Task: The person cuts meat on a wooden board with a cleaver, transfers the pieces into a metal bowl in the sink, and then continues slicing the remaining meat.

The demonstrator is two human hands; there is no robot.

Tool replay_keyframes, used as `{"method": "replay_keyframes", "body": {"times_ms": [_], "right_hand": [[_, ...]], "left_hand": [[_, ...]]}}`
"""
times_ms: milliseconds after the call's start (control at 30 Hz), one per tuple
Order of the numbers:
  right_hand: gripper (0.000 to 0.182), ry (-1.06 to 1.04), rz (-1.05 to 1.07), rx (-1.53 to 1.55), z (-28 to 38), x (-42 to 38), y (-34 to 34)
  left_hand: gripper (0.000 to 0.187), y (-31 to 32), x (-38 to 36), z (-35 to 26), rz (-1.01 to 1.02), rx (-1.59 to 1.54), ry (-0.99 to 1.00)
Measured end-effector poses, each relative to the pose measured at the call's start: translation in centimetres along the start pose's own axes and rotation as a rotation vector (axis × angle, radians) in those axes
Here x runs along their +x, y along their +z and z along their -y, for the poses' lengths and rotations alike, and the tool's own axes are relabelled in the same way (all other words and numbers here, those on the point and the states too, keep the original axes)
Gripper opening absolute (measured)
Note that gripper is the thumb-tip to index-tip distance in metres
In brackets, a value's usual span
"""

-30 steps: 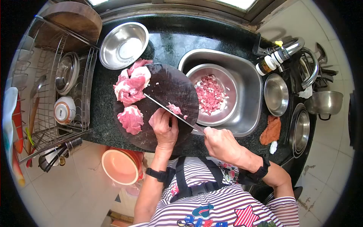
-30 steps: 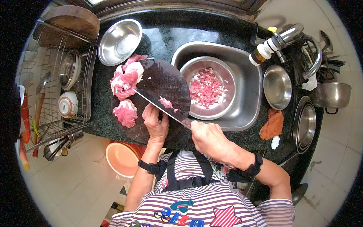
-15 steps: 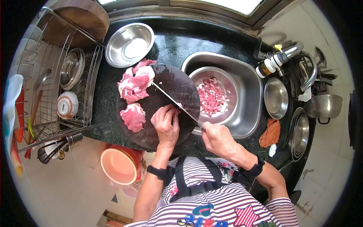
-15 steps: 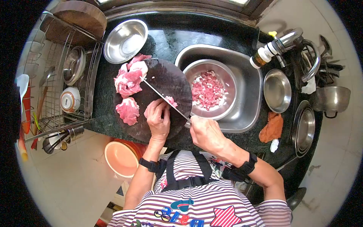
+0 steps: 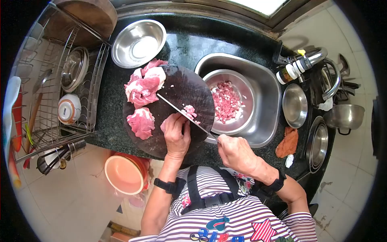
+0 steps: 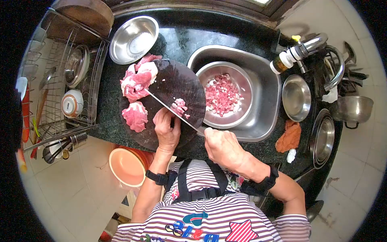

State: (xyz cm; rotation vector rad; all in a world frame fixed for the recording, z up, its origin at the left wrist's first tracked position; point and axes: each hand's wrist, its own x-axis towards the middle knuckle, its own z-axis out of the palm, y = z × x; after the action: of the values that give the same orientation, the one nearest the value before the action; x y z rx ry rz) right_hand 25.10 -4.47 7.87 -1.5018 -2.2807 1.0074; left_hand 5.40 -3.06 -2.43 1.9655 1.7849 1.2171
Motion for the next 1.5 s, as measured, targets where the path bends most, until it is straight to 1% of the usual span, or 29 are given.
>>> {"method": "replay_keyframes", "body": {"times_ms": [67,167,267,300,367,400,500,667,733,800,967,1100,1167,1300,1400,1500], "right_hand": [[0.008,0.016,0.03,-0.003,-0.1,0.4,0.1],[0.008,-0.015,0.034,0.001,0.4,2.4,0.7],[0.008,-0.028,-0.03,-0.005,1.0,4.4,2.4],[0.008,-0.026,-0.038,-0.002,0.7,4.2,2.8],[0.008,-0.074,-0.123,-0.012,0.7,3.6,3.3],[0.007,-0.019,-0.074,0.004,0.7,2.2,2.4],[0.007,-0.007,-0.054,0.027,-0.6,0.6,1.4],[0.01,-0.019,-0.149,0.007,-1.5,1.0,0.4],[0.01,-0.032,-0.148,0.016,-0.8,0.9,-0.1],[0.01,-0.039,-0.148,0.025,-0.3,0.8,-0.4],[0.01,-0.039,-0.06,0.002,0.3,0.0,0.1],[0.01,-0.025,-0.05,0.001,0.4,-0.1,0.5],[0.012,-0.025,0.028,-0.036,0.5,0.0,0.5],[0.01,0.019,0.066,0.003,1.2,1.6,0.9],[0.01,-0.002,-0.025,0.018,1.5,3.7,2.9],[0.01,-0.032,-0.073,-0.019,1.5,3.7,3.8]], "left_hand": [[0.023,-0.1,0.0,0.1,0.015,0.003,0.005],[0.023,-0.2,0.0,0.4,0.029,-0.009,0.012],[0.024,0.2,-0.6,1.2,0.062,-0.013,0.003],[0.024,0.2,-0.8,1.2,0.066,-0.013,0.011],[0.027,0.2,-0.7,1.1,0.051,0.036,0.028],[0.026,0.0,-0.3,0.7,0.025,0.006,0.061],[0.02,0.3,-0.4,0.7,0.0,0.031,0.052],[0.022,0.1,0.0,0.2,-0.017,0.018,0.058],[0.025,-0.1,-0.2,-0.1,-0.046,-0.002,0.034],[0.024,-0.5,-0.2,0.1,-0.026,-0.028,0.043],[0.021,-0.4,-0.6,0.6,-0.021,-0.024,0.046],[0.021,-0.4,-0.6,0.6,-0.015,-0.017,0.029],[0.023,-0.4,-0.6,0.8,0.005,-0.002,0.02],[0.023,-0.5,-0.4,0.9,0.021,-0.011,0.008],[0.025,-0.6,-0.4,1.1,0.033,-0.024,0.026],[0.025,-0.3,-1.0,1.3,0.058,-0.023,0.019]]}}
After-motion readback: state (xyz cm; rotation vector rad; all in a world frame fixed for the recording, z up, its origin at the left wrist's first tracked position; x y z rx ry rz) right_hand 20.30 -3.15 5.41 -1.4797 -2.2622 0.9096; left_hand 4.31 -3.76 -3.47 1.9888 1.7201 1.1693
